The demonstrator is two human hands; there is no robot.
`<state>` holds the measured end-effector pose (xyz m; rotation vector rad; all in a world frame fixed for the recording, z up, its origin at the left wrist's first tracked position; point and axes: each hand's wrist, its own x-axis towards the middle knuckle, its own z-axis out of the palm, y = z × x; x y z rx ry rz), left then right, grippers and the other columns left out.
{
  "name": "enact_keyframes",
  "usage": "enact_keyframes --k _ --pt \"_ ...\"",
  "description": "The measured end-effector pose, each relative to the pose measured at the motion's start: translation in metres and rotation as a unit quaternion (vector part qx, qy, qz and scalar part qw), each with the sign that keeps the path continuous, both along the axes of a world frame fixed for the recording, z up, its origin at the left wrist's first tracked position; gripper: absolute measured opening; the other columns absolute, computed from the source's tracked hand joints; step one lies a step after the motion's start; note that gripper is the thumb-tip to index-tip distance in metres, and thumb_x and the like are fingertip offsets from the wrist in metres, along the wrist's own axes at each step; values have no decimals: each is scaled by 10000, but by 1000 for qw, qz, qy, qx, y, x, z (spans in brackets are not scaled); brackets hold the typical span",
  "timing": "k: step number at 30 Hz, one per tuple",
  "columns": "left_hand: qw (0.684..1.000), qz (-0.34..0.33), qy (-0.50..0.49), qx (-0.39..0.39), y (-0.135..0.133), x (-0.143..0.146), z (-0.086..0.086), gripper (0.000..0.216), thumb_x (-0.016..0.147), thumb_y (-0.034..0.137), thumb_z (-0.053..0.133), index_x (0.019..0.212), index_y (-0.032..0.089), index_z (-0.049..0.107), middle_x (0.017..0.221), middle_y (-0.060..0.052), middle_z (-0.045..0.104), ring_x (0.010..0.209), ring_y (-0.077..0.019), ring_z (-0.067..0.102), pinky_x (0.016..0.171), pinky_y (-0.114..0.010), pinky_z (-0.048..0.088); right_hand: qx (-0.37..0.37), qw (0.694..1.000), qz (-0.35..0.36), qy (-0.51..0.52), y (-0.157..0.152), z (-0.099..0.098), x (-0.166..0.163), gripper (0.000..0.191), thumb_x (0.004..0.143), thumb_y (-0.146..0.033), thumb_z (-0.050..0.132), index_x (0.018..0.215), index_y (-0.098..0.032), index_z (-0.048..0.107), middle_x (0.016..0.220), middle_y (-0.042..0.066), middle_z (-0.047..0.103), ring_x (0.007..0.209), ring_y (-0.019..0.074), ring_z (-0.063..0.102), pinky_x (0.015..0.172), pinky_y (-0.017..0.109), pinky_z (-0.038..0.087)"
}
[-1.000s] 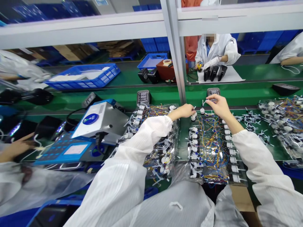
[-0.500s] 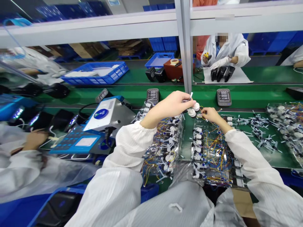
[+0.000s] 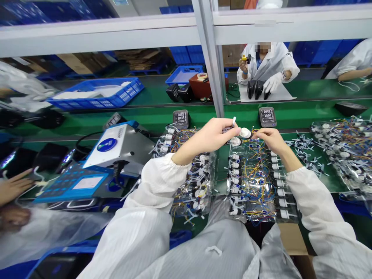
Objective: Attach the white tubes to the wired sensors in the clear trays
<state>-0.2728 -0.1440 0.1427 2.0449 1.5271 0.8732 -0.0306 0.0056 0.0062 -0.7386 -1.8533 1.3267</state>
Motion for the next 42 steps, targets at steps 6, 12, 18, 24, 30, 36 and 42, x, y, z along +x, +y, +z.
enact_keyframes --k 6,12,18,24,30,36,42 --pt "993 -44 75 -77 -21 3 -71 347 1042 364 515 802 162 665 722 -12 656 664 -160 585 655 -282 432 158 982 -74 -78 18 -28 21 206 909 -408 719 902 -219 800 911 65 795 879 235 717 863 387 543" --pt "994 66 25 80 -54 5 -96 261 1064 329 555 1023 175 761 1007 -80 796 907 -208 742 834 -329 564 241 961 -86 -101 25 -59 12 152 939 -331 666 888 -218 753 932 82 767 914 259 710 897 429 556" --pt "953 110 29 280 -76 4 -69 187 1022 208 644 1143 196 785 1024 -63 819 914 -184 771 846 -303 608 265 957 -111 -29 21 -46 -22 185 991 -342 613 1112 -219 679 1113 115 738 998 254 713 941 421 568" --pt "917 185 -50 350 -87 6 -71 223 968 172 718 1170 221 798 1023 -46 828 867 -178 788 824 -311 647 192 976 -7 -103 10 -29 -38 203 989 -388 609 993 -212 708 746 24 730 689 194 675 737 333 528" --pt "841 307 -214 391 -91 2 -62 156 974 322 724 1078 233 796 882 -26 807 669 -166 745 636 -338 634 126 988 31 -84 15 -29 -29 254 848 -454 776 867 -202 747 754 18 709 694 165 608 699 315 478" --pt "751 325 -376 434 -95 -18 -44 352 800 440 895 877 184 666 682 33 725 595 -166 719 563 -303 596 -4 999 -6 -37 38 -47 1 284 772 -473 842 839 -212 753 796 35 740 719 175 644 741 347 515" --pt "720 333 -461 397 -113 -30 -60 411 786 505 906 953 272 611 733 84 741 681 -161 732 699 -347 629 -122 990 70 5 27 -53 17 330 762 -468 886 815 -223 670 738 -10 672 697 144 601 756 324 499"
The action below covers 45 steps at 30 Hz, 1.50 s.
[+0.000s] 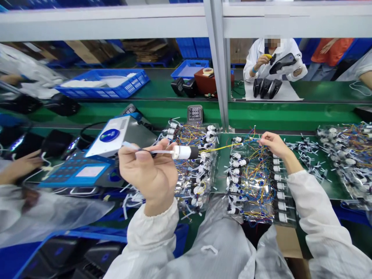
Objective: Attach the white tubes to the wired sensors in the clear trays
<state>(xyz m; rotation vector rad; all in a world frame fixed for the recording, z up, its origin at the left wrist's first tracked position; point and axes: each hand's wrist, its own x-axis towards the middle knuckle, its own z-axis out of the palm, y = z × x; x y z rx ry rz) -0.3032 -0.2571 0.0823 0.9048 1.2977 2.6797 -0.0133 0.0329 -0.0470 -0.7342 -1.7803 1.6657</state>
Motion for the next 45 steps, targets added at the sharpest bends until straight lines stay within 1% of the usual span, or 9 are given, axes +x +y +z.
enact_keyframes --k 3,7,12,16,20,25,30,35,45 --pt "999 -31 -23 -18 -8 -2 -9 273 859 463 859 941 321 640 819 99 734 665 -131 698 747 -355 616 -82 994 46 55 -7 6 3 307 802 -446 863 894 -232 665 676 -52 572 567 98 469 676 307 466" --pt "993 -79 -92 -10 -11 1 -16 312 776 430 934 920 320 681 844 101 712 561 -78 589 735 -316 587 -119 987 14 106 -3 14 7 286 769 -385 865 956 -230 715 869 9 689 603 105 511 704 345 505" --pt "983 -140 -115 -22 -6 18 -23 341 796 517 895 813 233 706 716 59 663 492 -62 523 614 -278 537 11 996 -85 8 9 20 13 263 799 -366 858 994 -218 765 831 44 754 774 193 696 834 392 564" --pt "978 -180 -45 -100 -4 35 -32 311 809 426 892 747 179 715 715 6 667 535 -96 598 544 -253 524 153 963 -216 44 -1 38 5 275 801 -342 871 1024 -235 751 942 67 784 921 247 766 941 466 603" --pt "963 -210 10 -170 -7 52 -43 268 841 406 859 781 174 739 833 -61 737 656 -166 705 587 -297 602 211 939 -237 132 -52 78 -8 232 830 -288 858 1028 -274 738 1000 50 754 984 263 774 989 522 624" --pt "917 -319 76 -228 -16 71 -45 208 939 360 760 856 171 789 728 -60 726 576 -151 687 528 -263 581 151 981 -54 107 -148 112 -18 193 845 -230 846 1008 -330 820 1015 58 712 897 259 773 805 468 669" --pt "898 -321 159 -254 -24 82 -40 132 960 276 731 946 186 826 734 -47 730 540 -114 643 485 -214 506 -16 988 56 144 -209 99 -21 315 855 -223 846 1139 -346 785 942 39 743 799 206 755 678 370 660" --pt "896 -282 235 -249 -28 85 -47 55 921 228 776 901 203 821 754 -47 763 644 -137 673 595 -238 529 15 992 -1 122 -226 76 -18 188 894 -218 800 1015 -355 839 1061 76 754 936 240 731 757 416 657" --pt "893 -285 250 -244 -30 90 -54 75 939 240 759 939 206 826 773 -62 773 664 -149 690 608 -254 562 -65 988 -7 142 -237 62 -18 117 887 -245 809 958 -336 832 994 58 762 730 183 707 622 345 655"
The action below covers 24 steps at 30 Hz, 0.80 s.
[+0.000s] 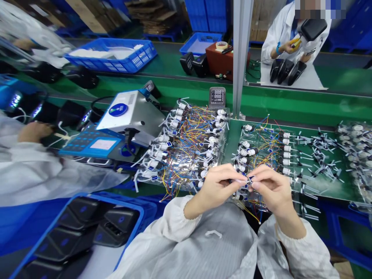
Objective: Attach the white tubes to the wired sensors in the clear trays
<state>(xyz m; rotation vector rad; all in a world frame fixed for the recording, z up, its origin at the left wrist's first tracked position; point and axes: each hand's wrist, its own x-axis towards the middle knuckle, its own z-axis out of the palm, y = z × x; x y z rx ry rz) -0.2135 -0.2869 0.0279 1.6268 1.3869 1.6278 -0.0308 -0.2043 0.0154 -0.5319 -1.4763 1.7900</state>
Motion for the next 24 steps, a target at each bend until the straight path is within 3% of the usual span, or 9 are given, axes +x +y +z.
enact_keyframes --k 4,12,16,21,24 --pt "1000 -2 0 -2 2 0 0 76 938 227 754 941 208 828 781 -62 775 656 -142 685 582 -240 547 -51 998 4 47 -1 -2 -3 73 882 -278 816 937 -324 825 964 37 750 636 147 685 574 314 649" --pt "1000 -2 4 2 4 2 -1 82 941 228 753 933 207 832 773 -65 778 641 -145 691 588 -247 569 -42 999 -8 18 0 -3 -1 57 878 -277 818 917 -318 824 962 49 749 639 157 680 581 334 649" --pt "1000 15 10 6 4 4 -3 81 941 233 756 931 203 831 753 -64 768 632 -146 685 584 -251 566 21 999 -38 -9 1 -1 -1 93 883 -264 810 921 -346 831 956 49 755 676 180 689 569 347 633" --pt "999 32 26 22 4 8 -7 67 942 214 757 953 198 821 758 -51 761 645 -136 676 581 -239 536 151 983 -86 -65 2 2 3 198 880 -217 803 954 -397 838 920 49 778 829 252 725 713 444 628" --pt "999 32 39 20 4 7 -9 65 939 193 756 964 193 817 754 -46 753 637 -130 665 576 -234 517 183 976 -88 -79 1 0 3 247 885 -205 793 989 -425 833 942 42 787 850 258 732 737 460 615"
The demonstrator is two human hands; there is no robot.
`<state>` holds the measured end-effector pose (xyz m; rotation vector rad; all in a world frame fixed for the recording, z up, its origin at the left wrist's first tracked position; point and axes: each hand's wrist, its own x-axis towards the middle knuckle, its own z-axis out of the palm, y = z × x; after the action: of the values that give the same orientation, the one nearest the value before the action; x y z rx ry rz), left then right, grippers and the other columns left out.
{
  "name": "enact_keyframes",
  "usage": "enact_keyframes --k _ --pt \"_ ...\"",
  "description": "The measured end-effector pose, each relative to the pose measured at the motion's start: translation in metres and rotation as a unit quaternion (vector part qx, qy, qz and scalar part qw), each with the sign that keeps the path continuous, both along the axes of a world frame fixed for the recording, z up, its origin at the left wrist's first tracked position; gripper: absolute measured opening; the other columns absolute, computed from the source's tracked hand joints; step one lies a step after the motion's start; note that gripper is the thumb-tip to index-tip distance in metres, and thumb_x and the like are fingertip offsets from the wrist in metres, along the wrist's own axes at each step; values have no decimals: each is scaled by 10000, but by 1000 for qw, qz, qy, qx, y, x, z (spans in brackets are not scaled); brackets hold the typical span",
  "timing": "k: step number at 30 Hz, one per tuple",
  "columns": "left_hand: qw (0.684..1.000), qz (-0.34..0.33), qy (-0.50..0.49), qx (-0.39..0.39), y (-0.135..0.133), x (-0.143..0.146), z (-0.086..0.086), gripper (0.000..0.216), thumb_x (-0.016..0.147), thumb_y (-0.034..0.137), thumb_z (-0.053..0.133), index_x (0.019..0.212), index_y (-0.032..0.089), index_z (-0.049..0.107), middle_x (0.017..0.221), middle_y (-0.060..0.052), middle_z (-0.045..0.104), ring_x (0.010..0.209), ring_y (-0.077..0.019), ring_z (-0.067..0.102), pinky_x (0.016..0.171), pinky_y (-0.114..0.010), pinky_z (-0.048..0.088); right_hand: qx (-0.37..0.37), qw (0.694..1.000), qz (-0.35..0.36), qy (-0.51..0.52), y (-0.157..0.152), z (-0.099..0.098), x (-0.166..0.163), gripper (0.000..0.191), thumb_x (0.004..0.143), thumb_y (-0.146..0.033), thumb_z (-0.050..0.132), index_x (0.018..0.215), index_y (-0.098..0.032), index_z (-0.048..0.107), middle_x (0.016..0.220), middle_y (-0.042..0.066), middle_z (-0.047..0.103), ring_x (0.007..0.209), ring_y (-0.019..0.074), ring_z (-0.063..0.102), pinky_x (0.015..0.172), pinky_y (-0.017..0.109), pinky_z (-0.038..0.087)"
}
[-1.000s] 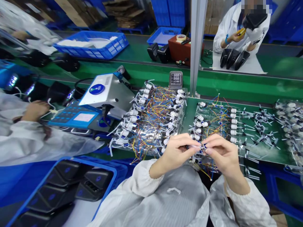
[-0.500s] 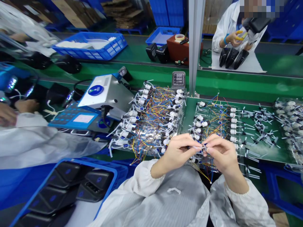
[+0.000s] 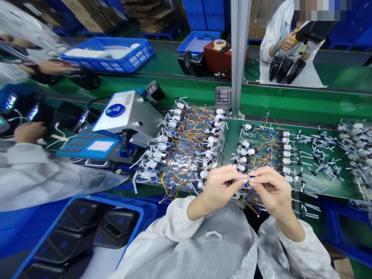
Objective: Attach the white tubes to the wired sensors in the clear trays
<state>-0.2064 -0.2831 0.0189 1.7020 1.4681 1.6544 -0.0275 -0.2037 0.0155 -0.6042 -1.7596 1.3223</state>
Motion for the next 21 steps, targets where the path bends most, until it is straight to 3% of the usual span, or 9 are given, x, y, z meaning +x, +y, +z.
enact_keyframes --k 7,11,21 --pt "999 -21 -20 -42 1 -6 -2 78 896 221 810 966 190 819 861 -75 775 739 -154 715 626 -244 562 -2 1000 -25 19 -5 -6 1 289 865 -192 811 995 -449 827 939 35 779 851 259 729 727 465 622" --pt "1000 -25 -13 8 1 -6 -2 104 875 145 818 966 193 806 909 -73 791 803 -156 743 722 -253 605 9 1000 -16 22 -6 -4 4 323 858 -153 814 1012 -437 825 941 32 783 853 248 730 737 453 625" --pt "997 -49 -19 49 0 -2 -13 75 940 135 745 974 181 794 878 -65 792 762 -133 746 695 -225 616 5 999 21 33 -4 -4 6 260 881 -85 779 994 -315 822 981 29 790 888 177 735 785 327 609"
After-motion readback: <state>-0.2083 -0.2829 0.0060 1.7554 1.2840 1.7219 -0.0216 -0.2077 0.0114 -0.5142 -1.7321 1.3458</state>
